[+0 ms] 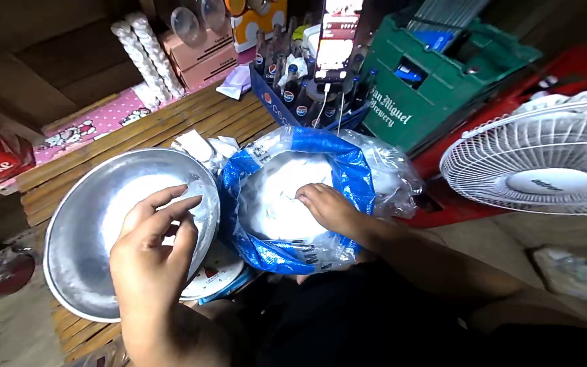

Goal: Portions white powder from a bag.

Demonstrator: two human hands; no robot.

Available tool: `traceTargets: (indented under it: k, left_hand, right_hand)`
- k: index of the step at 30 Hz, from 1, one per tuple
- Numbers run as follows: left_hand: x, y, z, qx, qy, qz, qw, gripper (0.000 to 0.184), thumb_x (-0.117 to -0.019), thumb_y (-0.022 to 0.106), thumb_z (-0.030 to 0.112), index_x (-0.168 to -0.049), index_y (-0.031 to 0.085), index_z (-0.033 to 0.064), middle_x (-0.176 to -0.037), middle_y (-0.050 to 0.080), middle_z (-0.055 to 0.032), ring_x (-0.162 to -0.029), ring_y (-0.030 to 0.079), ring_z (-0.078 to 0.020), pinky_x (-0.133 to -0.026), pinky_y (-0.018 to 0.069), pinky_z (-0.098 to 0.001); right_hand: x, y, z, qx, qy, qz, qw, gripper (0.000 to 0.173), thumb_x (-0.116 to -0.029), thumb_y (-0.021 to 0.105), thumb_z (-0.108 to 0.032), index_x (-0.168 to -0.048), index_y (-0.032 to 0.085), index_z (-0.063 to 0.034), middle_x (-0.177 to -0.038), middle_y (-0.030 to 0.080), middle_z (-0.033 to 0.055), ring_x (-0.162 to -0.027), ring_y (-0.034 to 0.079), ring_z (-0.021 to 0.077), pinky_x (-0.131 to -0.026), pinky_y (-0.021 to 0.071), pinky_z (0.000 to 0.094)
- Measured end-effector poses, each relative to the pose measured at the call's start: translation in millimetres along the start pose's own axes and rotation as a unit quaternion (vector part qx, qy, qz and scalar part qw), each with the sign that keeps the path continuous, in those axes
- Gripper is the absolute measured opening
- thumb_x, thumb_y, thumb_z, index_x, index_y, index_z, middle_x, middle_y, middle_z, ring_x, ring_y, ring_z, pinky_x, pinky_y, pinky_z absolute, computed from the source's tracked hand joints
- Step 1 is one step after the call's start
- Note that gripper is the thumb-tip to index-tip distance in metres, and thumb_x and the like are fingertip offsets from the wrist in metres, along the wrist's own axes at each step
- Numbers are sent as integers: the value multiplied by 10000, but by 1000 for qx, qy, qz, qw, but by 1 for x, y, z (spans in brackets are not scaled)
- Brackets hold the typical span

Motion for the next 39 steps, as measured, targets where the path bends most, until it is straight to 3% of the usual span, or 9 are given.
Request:
traceTargets:
  k: [3,7,14,18,24,28,39]
  left_hand:
    - [0,-1,-1,1,-1,2,1000,266,-958,585,149,-1155,750,80,-1330,630,-90,-894,654,-24,-736,547,-182]
    - [0,-2,0,1,-6,8,1000,266,-955,587,142,-1156,748,79,-1329,622,-93,-905,650,-21,-747,547,-178]
    - [1,-3,-1,-11,-11,16,1000,269,-965,588,158,-1165,749,77,-1284,645,-93,-921,656,-27,-752,546,-173]
    - [1,-2,1,-16,-6,17,1000,283,-976,590,151,-1206,732,65,-1257,654,-96,-925,660,-25,-766,549,-170]
    - [2,-3,1,-10,-10,23,1000,299,-962,598,135,-1223,728,72,-1235,662,-90,-921,659,-37,-772,552,-186]
    - [3,-3,0,10,-13,23,1000,303,-958,612,144,-1231,725,77,-1236,661,-67,-918,662,-22,-770,560,-178]
    - [3,1,0,39,-26,24,999,310,-958,631,131,-1250,716,77,-1251,659,-66,-923,665,-19,-781,563,-179]
  right_hand:
    - [4,0,1,-60,13,8,998,177,-1039,543,-108,-1096,674,-4,-971,705,163,-924,709,312,-869,581,487]
    - [7,-2,22,-165,84,-4,983,219,-1076,466,-123,-1145,628,7,-889,662,133,-793,663,223,-777,574,415]
    - [25,-3,57,-278,226,-6,934,274,-1111,407,-181,-1235,585,-12,-916,674,133,-832,676,187,-822,564,388]
    - [27,-3,72,-349,280,25,894,267,-1100,405,-128,-1238,566,34,-890,633,91,-801,635,105,-805,542,296]
    - [34,-16,79,-412,280,76,864,198,-1101,414,-161,-1198,551,-57,-823,585,-18,-742,598,36,-758,531,247]
    - [42,-26,79,-455,275,82,843,210,-1112,395,-214,-1239,532,-118,-842,601,-26,-751,610,44,-775,537,252]
    - [33,-63,62,-569,255,135,770,188,-1105,366,-165,-1145,548,-139,-803,607,-58,-728,629,47,-783,561,236]
Point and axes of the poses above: each hand's wrist, its own x-axis away from the middle knuckle, its own y-axis out of the palm, z = x × y, the point moved 10 cm from there along -x, towards the middle knuckle
